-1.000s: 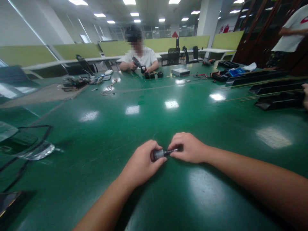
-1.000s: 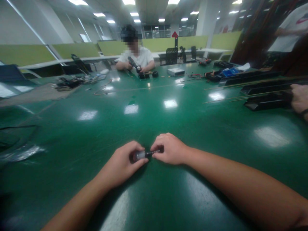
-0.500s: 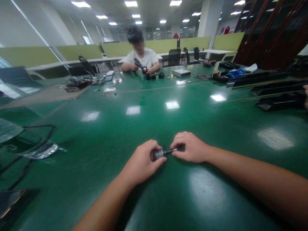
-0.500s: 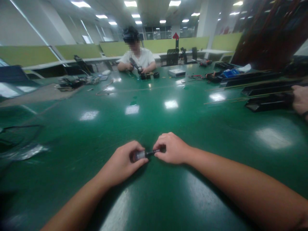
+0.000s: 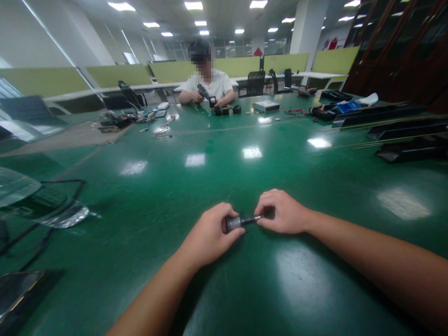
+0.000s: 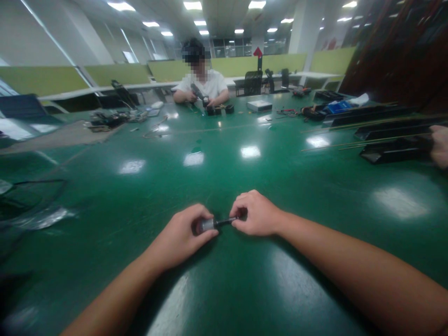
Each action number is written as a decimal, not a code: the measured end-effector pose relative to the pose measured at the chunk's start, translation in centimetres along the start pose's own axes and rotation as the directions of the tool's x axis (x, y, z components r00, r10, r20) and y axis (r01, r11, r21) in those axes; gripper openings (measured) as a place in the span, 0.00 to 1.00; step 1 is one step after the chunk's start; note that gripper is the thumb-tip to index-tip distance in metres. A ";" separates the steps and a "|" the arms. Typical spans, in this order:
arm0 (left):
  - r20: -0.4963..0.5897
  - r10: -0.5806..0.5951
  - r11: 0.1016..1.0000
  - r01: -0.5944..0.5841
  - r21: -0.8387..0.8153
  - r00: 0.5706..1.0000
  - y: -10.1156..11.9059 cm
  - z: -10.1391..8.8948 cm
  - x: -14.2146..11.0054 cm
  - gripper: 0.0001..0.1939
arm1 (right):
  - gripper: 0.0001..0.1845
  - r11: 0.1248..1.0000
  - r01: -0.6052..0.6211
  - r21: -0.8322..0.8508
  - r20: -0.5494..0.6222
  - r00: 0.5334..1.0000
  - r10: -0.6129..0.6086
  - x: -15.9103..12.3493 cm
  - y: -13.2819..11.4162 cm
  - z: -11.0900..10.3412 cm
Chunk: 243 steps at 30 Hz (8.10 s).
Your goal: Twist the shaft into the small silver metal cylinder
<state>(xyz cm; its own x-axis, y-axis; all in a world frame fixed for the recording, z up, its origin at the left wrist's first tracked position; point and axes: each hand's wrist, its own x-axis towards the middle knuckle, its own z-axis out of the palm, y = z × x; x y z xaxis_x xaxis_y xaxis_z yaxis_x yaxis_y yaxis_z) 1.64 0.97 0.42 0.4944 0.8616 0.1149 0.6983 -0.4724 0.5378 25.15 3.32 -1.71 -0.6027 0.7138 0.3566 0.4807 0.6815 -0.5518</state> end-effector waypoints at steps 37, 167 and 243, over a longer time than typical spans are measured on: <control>0.010 0.000 1.000 0.000 -0.025 1.000 0.5 0.5 0.1 0.09 | 0.05 0.996 0.009 0.084 0.032 0.999 -0.012 0.3 -0.1 0.4; -0.038 0.031 1.000 -0.031 -0.001 0.999 1.0 1.5 0.2 0.08 | 0.05 0.997 -0.065 0.051 -0.017 0.998 0.066 0.3 -0.8 1.4; -0.044 -0.048 0.999 0.047 -0.016 0.998 -0.6 -0.3 -0.4 0.08 | 0.05 0.991 -0.117 0.070 0.018 0.993 0.116 -0.1 0.7 -0.7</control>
<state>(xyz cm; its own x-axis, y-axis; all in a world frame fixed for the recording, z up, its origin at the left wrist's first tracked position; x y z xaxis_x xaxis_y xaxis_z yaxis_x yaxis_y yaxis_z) 0.89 0.97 0.33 0.4370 0.8906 0.1260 0.7126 -0.4283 0.5556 25.94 3.86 -1.63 -0.5541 0.7851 0.2769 0.5022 0.5806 -0.6409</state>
